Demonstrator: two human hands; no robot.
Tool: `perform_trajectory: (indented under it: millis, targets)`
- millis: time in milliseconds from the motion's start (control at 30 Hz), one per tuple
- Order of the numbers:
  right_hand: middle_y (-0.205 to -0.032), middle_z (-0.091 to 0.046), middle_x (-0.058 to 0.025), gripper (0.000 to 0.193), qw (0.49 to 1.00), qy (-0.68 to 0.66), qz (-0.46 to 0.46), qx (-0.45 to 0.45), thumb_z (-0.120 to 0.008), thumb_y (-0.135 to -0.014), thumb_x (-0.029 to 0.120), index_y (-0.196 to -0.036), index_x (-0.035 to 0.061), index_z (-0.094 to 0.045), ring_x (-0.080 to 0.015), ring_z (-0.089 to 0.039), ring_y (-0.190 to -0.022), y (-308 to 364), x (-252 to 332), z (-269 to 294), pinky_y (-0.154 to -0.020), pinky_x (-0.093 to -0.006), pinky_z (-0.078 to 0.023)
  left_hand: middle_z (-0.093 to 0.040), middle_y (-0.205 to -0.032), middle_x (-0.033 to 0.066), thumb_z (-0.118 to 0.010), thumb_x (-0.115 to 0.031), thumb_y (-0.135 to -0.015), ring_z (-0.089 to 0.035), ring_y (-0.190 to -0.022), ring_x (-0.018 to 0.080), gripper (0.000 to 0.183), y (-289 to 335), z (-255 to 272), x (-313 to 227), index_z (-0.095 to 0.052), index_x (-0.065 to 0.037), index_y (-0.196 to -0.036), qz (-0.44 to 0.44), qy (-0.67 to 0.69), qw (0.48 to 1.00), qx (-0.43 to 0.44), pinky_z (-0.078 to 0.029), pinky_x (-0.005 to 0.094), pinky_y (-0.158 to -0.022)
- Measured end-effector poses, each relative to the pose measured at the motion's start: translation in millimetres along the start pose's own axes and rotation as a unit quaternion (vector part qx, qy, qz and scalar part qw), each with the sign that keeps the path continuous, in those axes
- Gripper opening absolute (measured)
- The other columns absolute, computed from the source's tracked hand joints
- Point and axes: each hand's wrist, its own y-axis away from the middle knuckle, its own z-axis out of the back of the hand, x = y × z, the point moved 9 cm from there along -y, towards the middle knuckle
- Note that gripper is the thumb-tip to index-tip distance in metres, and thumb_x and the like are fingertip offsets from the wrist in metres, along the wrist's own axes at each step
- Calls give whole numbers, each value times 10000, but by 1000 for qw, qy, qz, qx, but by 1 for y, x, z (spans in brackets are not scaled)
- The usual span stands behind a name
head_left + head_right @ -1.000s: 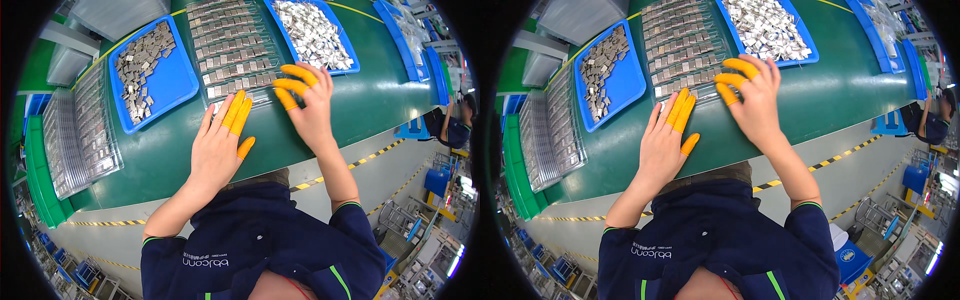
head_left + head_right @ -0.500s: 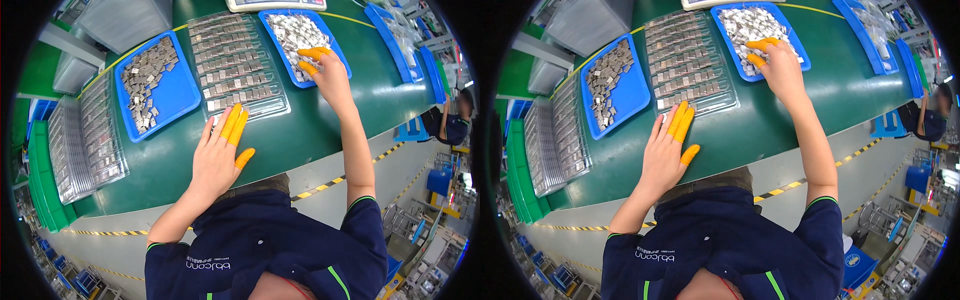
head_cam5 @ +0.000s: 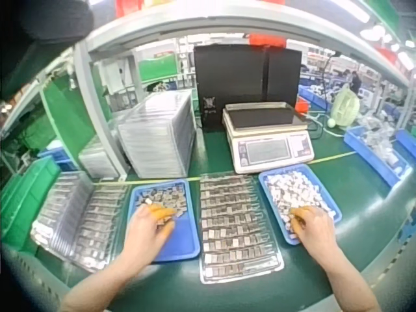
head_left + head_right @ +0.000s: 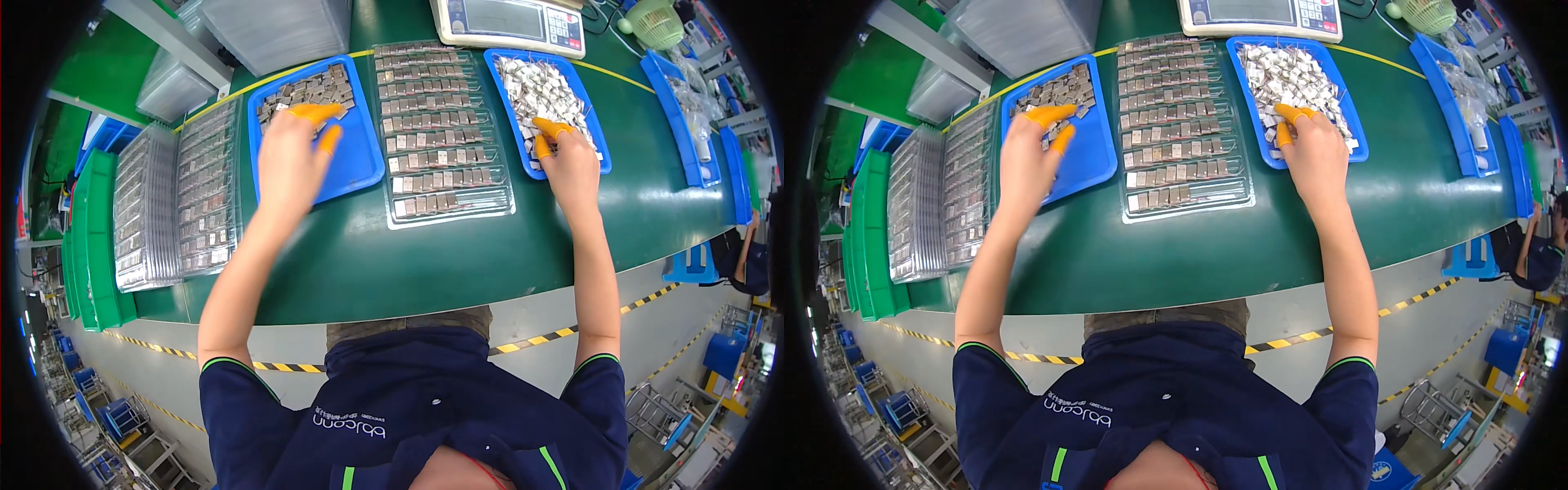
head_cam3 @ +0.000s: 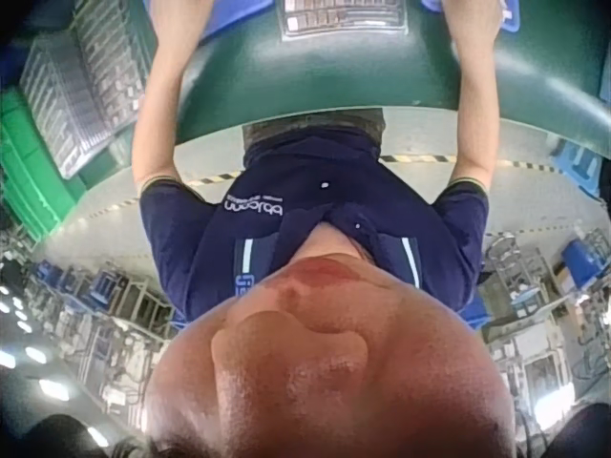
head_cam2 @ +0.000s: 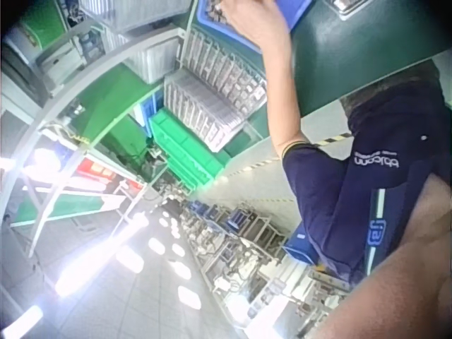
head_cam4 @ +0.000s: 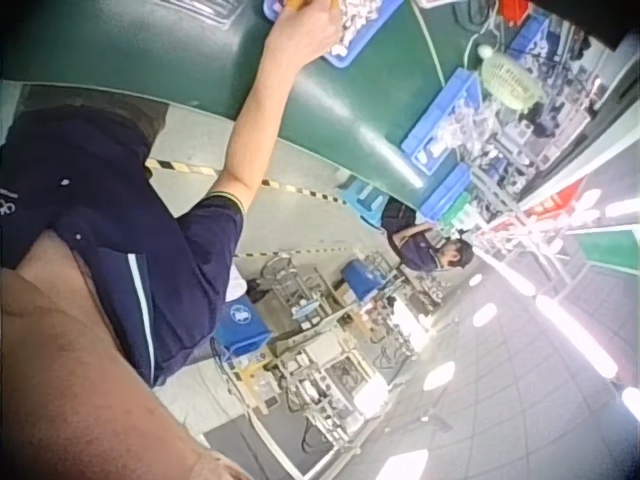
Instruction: The person picks small metal components from a blue tray and white components from another tray, then inserts them into a clear plastic grid on a green workbench. The person wears yellow finger cots and repeats this assembly process continuously throughout the clip.
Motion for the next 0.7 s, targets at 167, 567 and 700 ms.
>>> perform_trajectory:
  millis: [167, 567, 700]
  targets:
    - [-795, -638, -141, 151, 996, -67, -33, -40, -702, -752, 127, -804, -2, -643, -296, -630, -703, -1, -9, 4, -622, -379, -498, -630, -859, 150, -749, -239, -709, -584, -832, 288, 287, -15, -32, 49, -713, -53, -924, 79, -37, 996, -13, -466, 376, -726]
    - [-912, -667, -132, 209, 942, -319, -84, -56, -662, -777, 20, -984, 40, -690, -218, -636, -817, -3, -32, 1, -741, -294, -476, -658, -864, 143, -636, -133, -826, -632, -764, 278, 169, -14, -27, 30, -676, 21, -882, 11, 55, 998, 3, -499, 351, -716]
    - [-945, -664, -80, 193, 861, -483, -160, -23, -627, -832, 19, -1022, 21, -662, -143, -646, -831, 11, -23, 8, -755, -255, -492, -658, -944, 137, -561, -113, -908, -667, -840, 221, 231, 26, -34, 21, -601, 76, -1035, 238, 483, 834, 118, -531, 270, -718]
